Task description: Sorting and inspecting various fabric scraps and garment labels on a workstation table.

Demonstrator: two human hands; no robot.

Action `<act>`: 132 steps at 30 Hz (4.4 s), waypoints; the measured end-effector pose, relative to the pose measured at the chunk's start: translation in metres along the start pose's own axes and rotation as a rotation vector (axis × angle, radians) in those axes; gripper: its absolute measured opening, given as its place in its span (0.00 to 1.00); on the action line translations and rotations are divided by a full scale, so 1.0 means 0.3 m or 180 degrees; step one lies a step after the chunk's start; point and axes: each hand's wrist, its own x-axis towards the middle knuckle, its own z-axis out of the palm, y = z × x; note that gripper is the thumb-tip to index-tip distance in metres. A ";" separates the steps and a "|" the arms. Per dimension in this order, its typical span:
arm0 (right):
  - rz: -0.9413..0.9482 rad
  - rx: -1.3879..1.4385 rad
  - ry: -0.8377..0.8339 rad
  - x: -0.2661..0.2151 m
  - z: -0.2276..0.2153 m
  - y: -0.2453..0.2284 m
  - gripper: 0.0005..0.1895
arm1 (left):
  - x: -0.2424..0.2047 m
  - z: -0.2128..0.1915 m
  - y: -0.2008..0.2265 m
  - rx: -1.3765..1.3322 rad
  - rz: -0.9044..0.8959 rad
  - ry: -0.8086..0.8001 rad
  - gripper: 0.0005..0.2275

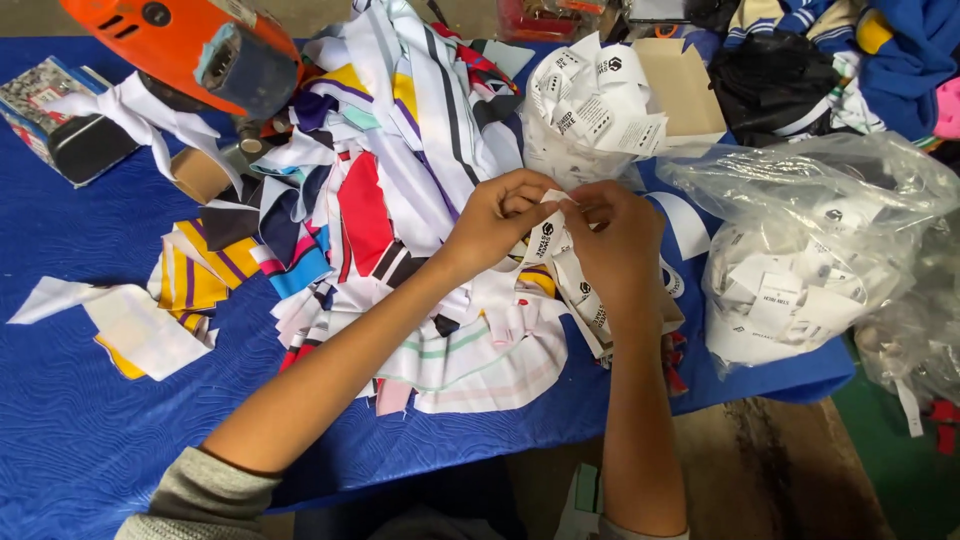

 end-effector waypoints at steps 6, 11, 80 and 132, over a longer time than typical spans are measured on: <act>-0.0159 -0.0224 0.0617 0.026 0.001 0.000 0.05 | -0.040 -0.016 0.059 0.1000 -0.0405 -0.0063 0.13; -0.0255 -0.0399 0.0703 0.045 -0.003 0.008 0.05 | -0.011 -0.027 -0.045 0.1309 -0.0545 0.0016 0.06; 0.0749 -0.1061 -0.1159 -0.230 -0.193 -0.160 0.28 | -0.133 0.061 0.012 0.3270 0.0872 -0.1160 0.14; 0.2502 -0.0603 -0.1119 -0.300 -0.337 0.111 0.57 | -0.264 0.228 0.119 0.4078 0.0701 -0.1761 0.16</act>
